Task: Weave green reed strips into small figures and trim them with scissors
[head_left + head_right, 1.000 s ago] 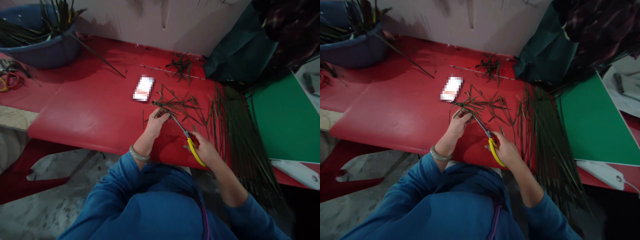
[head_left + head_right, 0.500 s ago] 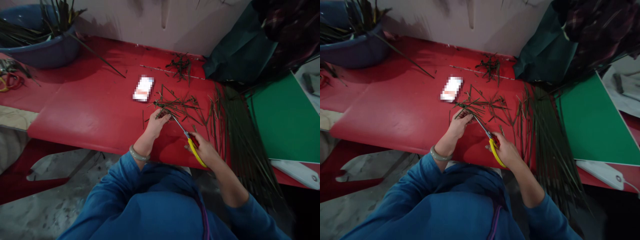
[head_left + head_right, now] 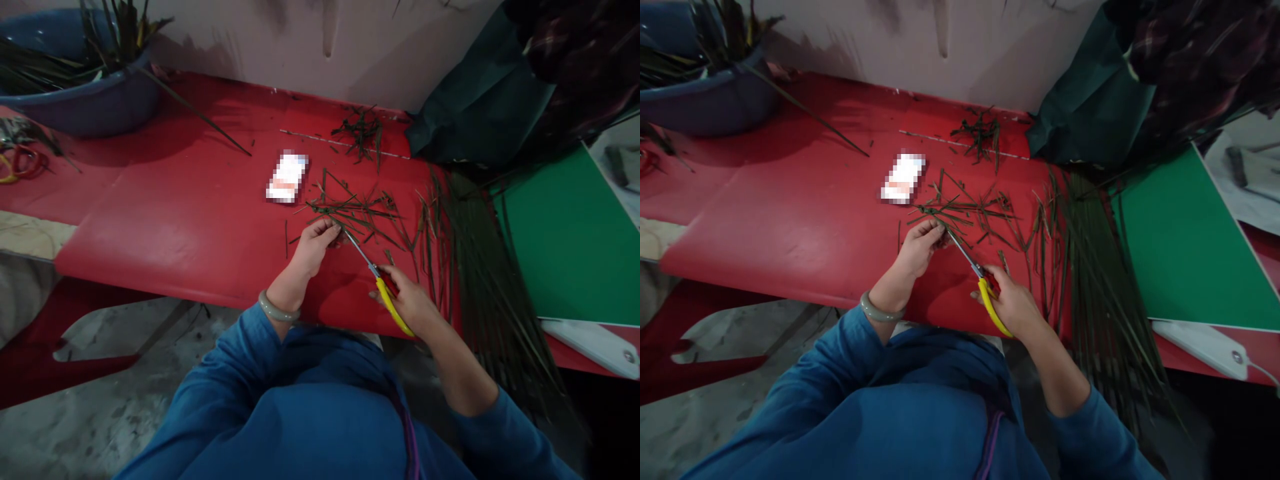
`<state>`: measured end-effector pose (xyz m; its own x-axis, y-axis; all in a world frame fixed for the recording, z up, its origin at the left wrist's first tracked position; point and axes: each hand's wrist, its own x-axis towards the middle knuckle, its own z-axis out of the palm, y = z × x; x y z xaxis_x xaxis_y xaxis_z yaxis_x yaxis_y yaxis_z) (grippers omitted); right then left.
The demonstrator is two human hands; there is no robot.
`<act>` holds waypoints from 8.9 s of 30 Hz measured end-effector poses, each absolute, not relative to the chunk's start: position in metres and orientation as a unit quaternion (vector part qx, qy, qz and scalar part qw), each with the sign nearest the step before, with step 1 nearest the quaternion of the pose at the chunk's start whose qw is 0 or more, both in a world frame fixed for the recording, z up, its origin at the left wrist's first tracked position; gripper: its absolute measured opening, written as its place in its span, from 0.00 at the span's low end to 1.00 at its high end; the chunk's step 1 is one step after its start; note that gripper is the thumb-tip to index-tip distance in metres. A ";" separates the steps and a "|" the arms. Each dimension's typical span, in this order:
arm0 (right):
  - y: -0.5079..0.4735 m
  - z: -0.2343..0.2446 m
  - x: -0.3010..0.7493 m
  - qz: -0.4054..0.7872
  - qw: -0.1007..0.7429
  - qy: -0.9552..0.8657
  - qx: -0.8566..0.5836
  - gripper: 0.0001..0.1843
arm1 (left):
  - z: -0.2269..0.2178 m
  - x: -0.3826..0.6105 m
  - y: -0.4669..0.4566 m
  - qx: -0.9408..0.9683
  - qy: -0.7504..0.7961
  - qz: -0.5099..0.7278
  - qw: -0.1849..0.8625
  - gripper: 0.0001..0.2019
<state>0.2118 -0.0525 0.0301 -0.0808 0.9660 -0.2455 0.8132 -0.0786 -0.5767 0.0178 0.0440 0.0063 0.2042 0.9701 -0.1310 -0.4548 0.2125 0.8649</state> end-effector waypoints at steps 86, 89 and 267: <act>0.047 -0.005 0.150 0.511 0.446 -0.513 -0.526 0.11 | 0.008 0.023 0.049 0.357 0.429 0.504 0.659 0.10; 0.048 -0.005 0.150 0.500 0.447 -0.513 -0.536 0.11 | 0.005 0.023 0.051 0.362 0.446 0.504 0.645 0.09; 0.058 -0.017 0.159 0.410 0.521 -0.569 -0.486 0.05 | 0.008 0.017 0.048 0.297 0.396 0.479 0.725 0.11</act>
<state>0.1592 0.0577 -0.0167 0.0155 0.9807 0.1947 0.1247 0.1913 -0.9736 0.0174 0.0478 0.0084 0.2271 0.9300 -0.2892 -0.4604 0.3642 0.8096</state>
